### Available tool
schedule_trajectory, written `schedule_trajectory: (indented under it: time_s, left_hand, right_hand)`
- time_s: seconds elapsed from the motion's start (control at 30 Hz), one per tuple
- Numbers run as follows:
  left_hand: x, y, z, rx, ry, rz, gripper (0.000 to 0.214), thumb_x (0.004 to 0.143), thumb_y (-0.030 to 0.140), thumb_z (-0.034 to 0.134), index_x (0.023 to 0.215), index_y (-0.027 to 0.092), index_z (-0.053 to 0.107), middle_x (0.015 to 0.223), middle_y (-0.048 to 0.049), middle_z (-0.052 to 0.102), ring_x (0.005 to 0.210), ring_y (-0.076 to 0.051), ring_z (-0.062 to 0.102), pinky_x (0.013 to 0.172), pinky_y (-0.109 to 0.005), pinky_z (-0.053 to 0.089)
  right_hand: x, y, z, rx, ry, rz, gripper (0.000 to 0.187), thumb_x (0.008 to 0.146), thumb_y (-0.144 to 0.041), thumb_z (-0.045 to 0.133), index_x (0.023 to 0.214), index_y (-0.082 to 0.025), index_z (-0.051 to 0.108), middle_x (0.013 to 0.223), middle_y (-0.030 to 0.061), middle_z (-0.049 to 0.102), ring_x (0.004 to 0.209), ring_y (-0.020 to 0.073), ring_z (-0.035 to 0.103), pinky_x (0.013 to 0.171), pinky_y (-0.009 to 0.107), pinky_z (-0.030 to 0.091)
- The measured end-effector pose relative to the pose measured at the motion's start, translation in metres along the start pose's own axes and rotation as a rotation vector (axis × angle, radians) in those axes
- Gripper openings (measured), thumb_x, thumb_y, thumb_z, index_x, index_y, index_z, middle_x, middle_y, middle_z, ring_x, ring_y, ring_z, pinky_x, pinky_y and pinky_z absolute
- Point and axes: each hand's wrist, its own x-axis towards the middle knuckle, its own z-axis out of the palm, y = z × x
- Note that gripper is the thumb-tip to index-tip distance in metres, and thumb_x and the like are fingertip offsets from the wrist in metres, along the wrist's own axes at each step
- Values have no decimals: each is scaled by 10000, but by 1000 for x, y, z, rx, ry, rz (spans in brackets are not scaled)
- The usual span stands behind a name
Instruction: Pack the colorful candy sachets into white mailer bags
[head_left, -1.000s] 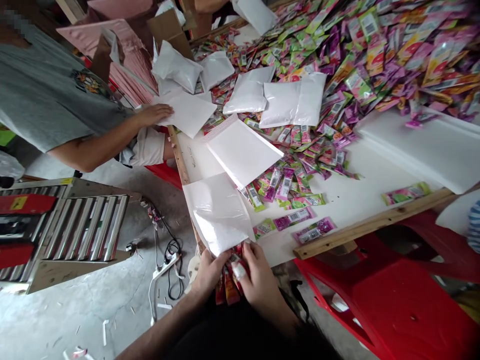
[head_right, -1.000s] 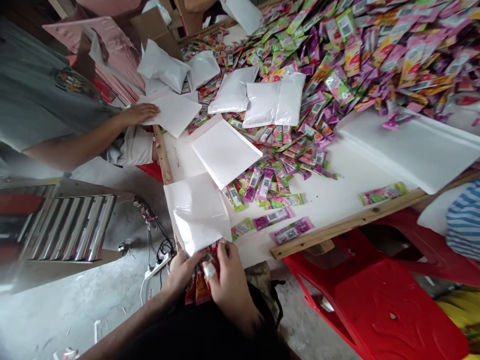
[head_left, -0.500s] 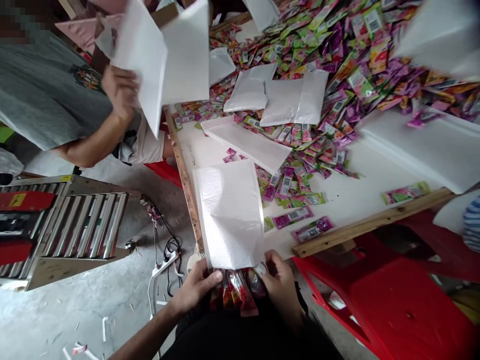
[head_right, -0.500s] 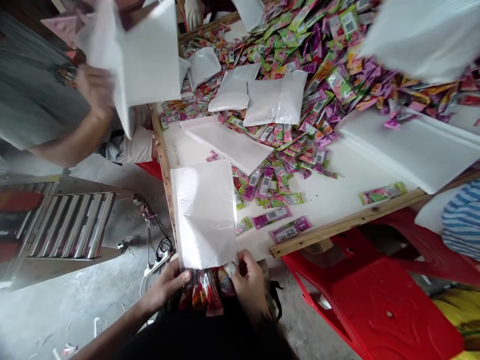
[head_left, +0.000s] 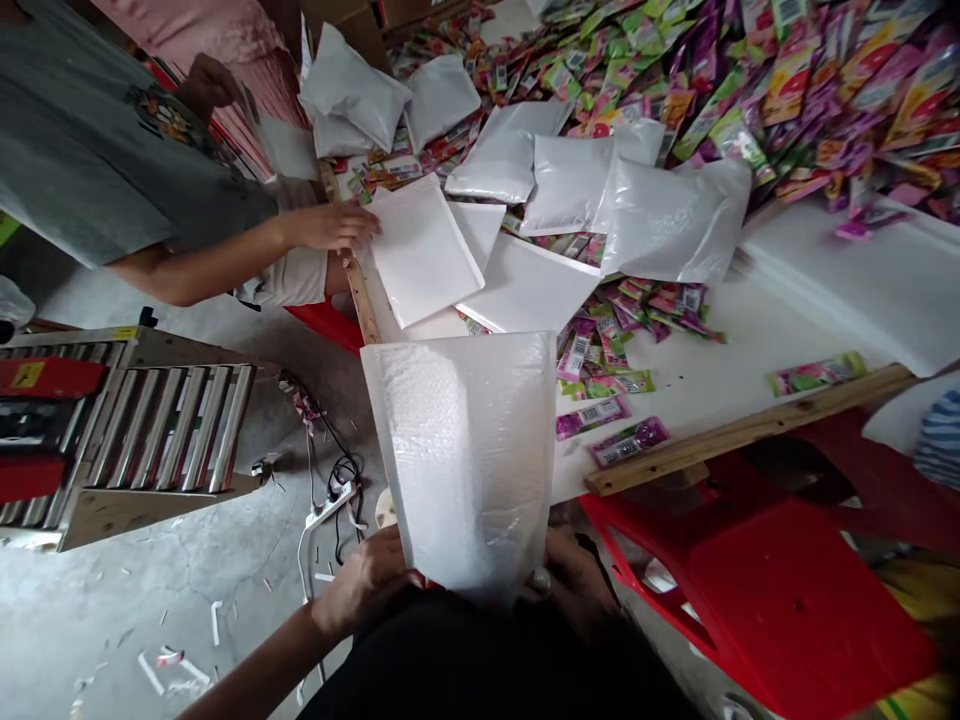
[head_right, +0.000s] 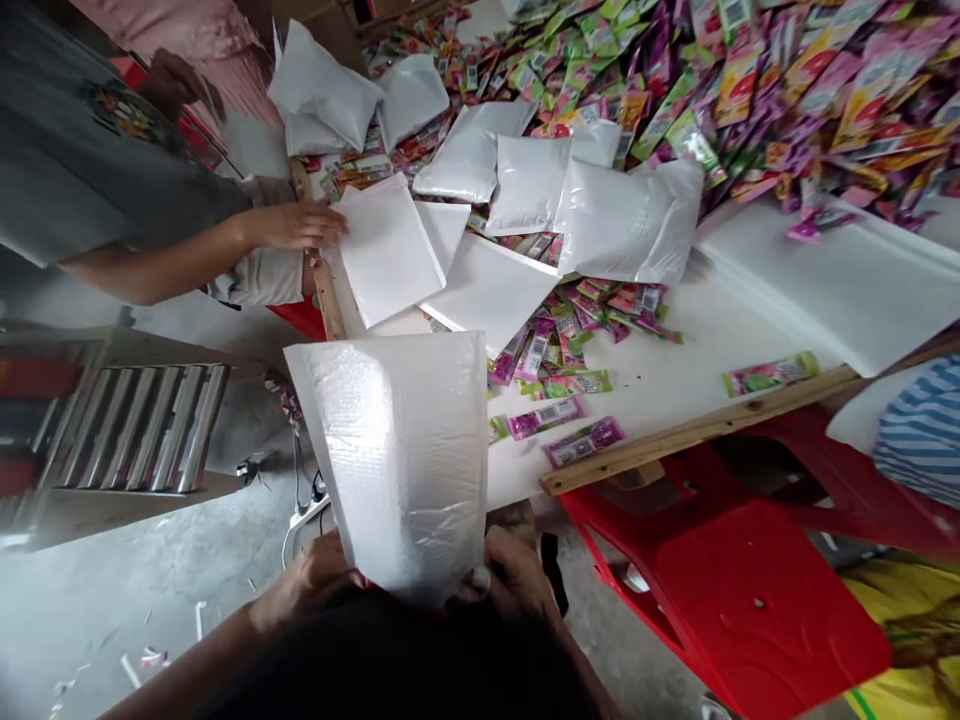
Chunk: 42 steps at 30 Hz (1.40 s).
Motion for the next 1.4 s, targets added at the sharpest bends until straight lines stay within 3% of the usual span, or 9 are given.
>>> schedule_trajectory:
  time_s: [0.13,0.27,0.4,0.53,0.67,0.8,1.03,1.13,1.4]
  left_hand:
    - [3,4,-1,44,16,13,252,873,246,451,737,208,660,722,-60,646,733,-188,552,725,-285,379]
    - [21,14,-8,27,182,-11,342,872,323,449,592,169,570,585,-30,528,573,-134,468,580,-249,336]
    - [43,52,-29,-128,451,-135,503,832,498,467,453,168,456,442,11,419,419,-89,370,450,-224,271]
    - [55,104,-59,-418,593,-169,487,787,562,499,501,171,546,392,17,470,331,-82,373,359,-208,243]
    - [61,143,-84,-548,401,-99,475,764,492,548,422,165,496,314,28,413,292,-76,375,339,-191,238]
    - [64,161,-92,-584,224,-89,489,817,430,490,410,159,457,277,45,354,307,-70,413,384,-169,281]
    - [71,167,-85,-649,101,-110,503,823,488,459,432,173,434,281,64,239,298,-62,374,373,-167,223]
    - [76,167,-81,-653,134,-136,509,747,563,535,422,184,439,273,61,229,282,-72,332,357,-200,190]
    - [76,165,-76,-610,52,-194,564,715,638,536,405,167,499,270,28,317,250,-67,311,335,-214,141]
  right_hand:
    - [-2,1,2,-72,23,14,330,819,-444,460,629,-184,533,663,8,548,651,154,498,614,272,389]
    - [12,-21,4,-112,85,19,226,800,-388,492,730,-178,536,670,0,531,642,145,478,599,257,371]
    - [25,-73,0,121,252,-82,278,805,-341,525,612,-191,392,553,-57,324,524,89,310,485,211,256]
    - [28,-128,-18,310,384,-251,253,796,-307,586,637,-190,428,589,-50,370,535,84,315,497,204,269]
    - [27,-162,-39,333,479,-380,260,799,-357,595,648,-193,462,592,-42,387,528,86,337,502,216,282]
    - [21,-177,-53,296,558,-469,275,794,-381,600,639,-194,470,568,-53,341,501,74,297,477,209,250]
    - [11,-176,-68,288,558,-476,308,769,-414,615,619,-197,456,558,-51,322,496,78,290,464,214,238]
    - [14,-174,-72,293,582,-486,309,755,-418,629,619,-196,463,562,-52,336,498,77,300,468,210,244]
    - [14,-168,-79,259,603,-464,297,754,-425,623,625,-193,490,553,-48,381,501,85,335,470,212,282]
